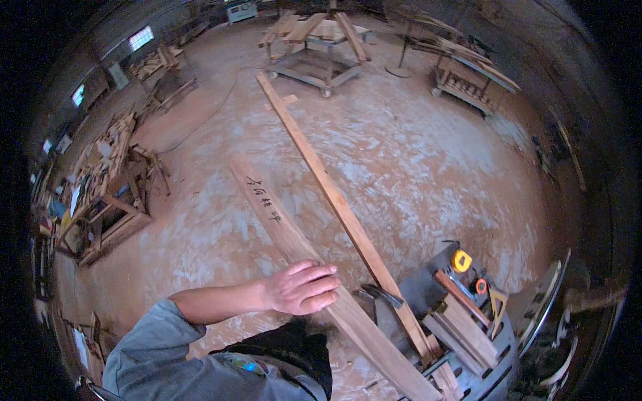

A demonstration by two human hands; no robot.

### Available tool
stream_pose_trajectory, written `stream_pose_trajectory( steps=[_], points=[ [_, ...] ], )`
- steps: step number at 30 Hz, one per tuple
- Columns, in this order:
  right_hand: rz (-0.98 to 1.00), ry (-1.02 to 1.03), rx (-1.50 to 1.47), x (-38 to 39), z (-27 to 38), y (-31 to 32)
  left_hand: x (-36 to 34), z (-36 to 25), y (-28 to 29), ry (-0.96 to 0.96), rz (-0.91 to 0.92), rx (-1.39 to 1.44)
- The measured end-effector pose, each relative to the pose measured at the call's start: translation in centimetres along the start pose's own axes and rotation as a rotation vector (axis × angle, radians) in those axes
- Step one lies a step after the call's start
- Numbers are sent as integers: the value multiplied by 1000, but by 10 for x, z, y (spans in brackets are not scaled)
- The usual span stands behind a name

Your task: The person writes on a sheet of paper, measures a long wooden plank with a tape measure, and marks the wood with a pen and a square. The person then uses a wrench and pliers to adjust components on a woodworking machine.

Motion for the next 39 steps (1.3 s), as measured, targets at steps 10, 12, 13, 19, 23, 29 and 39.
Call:
stream_pose_trajectory(
  steps=[10,12,13,19,23,29,39],
  points=[
    [-20,191,-75,-100,-4,-44,-16,27,34,167,140,-283],
    [-8,95,-130,-114,-11,-58,-22,30,32,176,176,-305],
    [-2,60,-150,-120,-15,-63,-23,32,31,168,190,-311],
    [14,-70,-207,-150,-27,-85,-22,43,27,145,306,-307],
    [12,-147,-227,-164,-36,-102,-15,57,25,140,301,-321],
    [-13,-264,-234,-180,-39,-147,31,107,53,174,324,-325],
    [11,-306,-223,-214,8,-318,133,244,146,316,288,-464]
  ],
)
Point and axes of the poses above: each hand's wrist, its own x-axis away from the middle knuckle, its own y-axis out of the back of the hand, z = x × y, the point moved 5 cm from there along -x, towards the middle knuckle, and after that the axes turned 3 degrees about z, right-handed, at the moved point
